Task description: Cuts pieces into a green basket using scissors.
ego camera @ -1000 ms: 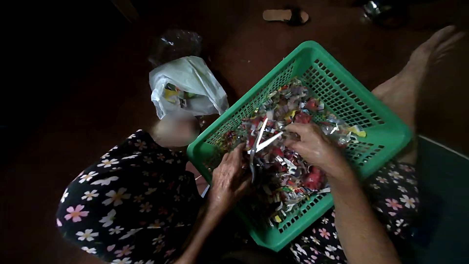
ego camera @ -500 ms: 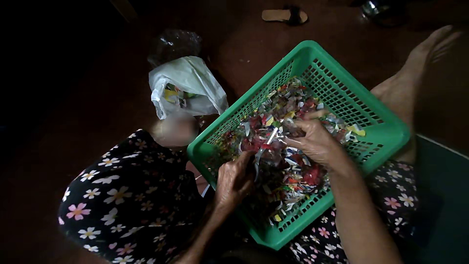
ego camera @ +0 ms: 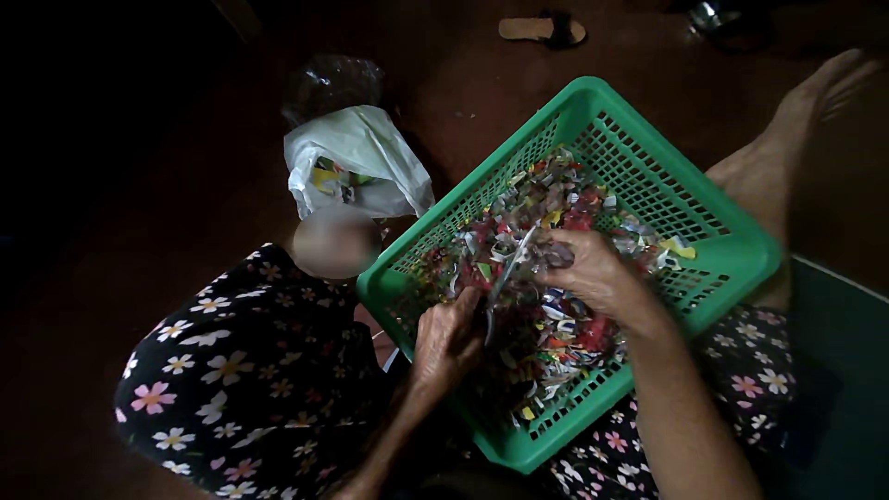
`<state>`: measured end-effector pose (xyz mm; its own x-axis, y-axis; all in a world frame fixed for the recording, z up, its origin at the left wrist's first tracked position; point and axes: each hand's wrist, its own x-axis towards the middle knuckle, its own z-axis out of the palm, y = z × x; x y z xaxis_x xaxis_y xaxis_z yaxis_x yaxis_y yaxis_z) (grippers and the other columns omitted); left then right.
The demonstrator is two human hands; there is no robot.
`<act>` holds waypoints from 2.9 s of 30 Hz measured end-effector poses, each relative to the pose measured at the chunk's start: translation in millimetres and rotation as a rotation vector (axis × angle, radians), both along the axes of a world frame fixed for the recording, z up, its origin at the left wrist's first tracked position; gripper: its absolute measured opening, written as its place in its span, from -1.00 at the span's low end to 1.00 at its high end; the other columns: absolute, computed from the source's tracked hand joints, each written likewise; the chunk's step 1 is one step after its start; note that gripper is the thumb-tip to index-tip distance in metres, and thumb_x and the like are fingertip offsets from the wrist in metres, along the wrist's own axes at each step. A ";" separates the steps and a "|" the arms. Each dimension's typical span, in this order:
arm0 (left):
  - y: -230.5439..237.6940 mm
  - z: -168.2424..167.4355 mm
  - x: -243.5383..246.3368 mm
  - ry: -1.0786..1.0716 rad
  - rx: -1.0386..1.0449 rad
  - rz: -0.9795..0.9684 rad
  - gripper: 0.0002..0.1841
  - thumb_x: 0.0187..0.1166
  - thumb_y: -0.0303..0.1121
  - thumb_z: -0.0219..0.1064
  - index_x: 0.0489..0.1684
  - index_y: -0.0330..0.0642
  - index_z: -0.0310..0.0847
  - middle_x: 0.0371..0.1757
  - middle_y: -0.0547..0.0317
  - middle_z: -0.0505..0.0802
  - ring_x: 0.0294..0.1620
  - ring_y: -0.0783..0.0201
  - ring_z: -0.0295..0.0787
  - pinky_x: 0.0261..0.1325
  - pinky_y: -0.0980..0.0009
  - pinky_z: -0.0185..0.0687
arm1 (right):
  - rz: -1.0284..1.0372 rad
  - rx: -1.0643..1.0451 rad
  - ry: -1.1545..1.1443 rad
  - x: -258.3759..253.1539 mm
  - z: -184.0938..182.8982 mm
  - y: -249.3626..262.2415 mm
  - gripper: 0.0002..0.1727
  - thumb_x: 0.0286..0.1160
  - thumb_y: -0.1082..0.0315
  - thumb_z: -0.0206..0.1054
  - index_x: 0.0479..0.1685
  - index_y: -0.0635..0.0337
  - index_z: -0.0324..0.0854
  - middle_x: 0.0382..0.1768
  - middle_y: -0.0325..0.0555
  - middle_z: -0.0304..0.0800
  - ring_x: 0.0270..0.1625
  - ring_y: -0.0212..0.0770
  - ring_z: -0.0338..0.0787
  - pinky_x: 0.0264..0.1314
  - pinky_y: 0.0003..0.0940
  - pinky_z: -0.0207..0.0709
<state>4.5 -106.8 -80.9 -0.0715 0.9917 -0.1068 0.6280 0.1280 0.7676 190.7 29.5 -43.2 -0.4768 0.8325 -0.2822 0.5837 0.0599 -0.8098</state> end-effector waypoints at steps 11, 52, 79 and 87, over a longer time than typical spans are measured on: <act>-7.8 11.2 -16.1 -0.268 -0.275 -0.240 -0.33 0.69 0.17 0.09 0.56 -0.17 0.44 0.09 0.10 0.87 0.06 0.25 0.83 0.13 0.06 0.74 | -0.143 0.319 -0.301 28.9 21.1 12.5 -0.36 0.25 0.15 0.71 0.31 0.26 0.64 0.20 0.27 0.71 0.07 0.27 0.77 0.07 0.34 0.63; -5.0 -2.1 -8.7 -0.111 0.068 0.053 -0.69 0.57 -0.20 0.33 0.09 -0.21 0.75 -0.33 0.16 0.89 -0.33 0.26 0.86 -0.20 0.15 0.78 | 0.070 -0.046 -0.145 -3.7 5.5 -3.0 -0.73 0.24 0.38 0.67 -0.14 0.17 0.72 -0.31 -0.03 0.79 -0.30 -0.10 0.75 -0.25 -0.04 0.64; -14.2 30.4 -8.3 0.158 -0.064 -0.053 -0.43 0.42 -0.39 0.46 0.49 -0.31 0.56 0.17 -0.21 0.84 0.17 -0.19 0.81 0.08 -0.12 0.72 | -0.027 0.187 -0.352 8.2 -2.1 -46.9 -0.61 0.51 0.69 0.23 0.32 0.44 0.63 0.26 0.41 0.71 0.33 0.33 0.71 0.43 0.24 0.51; -13.5 22.8 -2.5 0.113 -0.050 -0.110 -0.36 0.42 -0.48 0.42 0.61 -0.30 0.45 0.26 -0.24 0.80 0.23 -0.21 0.78 0.11 -0.07 0.71 | -0.214 -0.082 -0.359 -8.8 14.6 -55.8 -0.55 0.44 0.59 0.43 0.30 0.60 0.52 0.15 0.49 0.68 0.25 0.31 0.69 0.38 0.20 0.48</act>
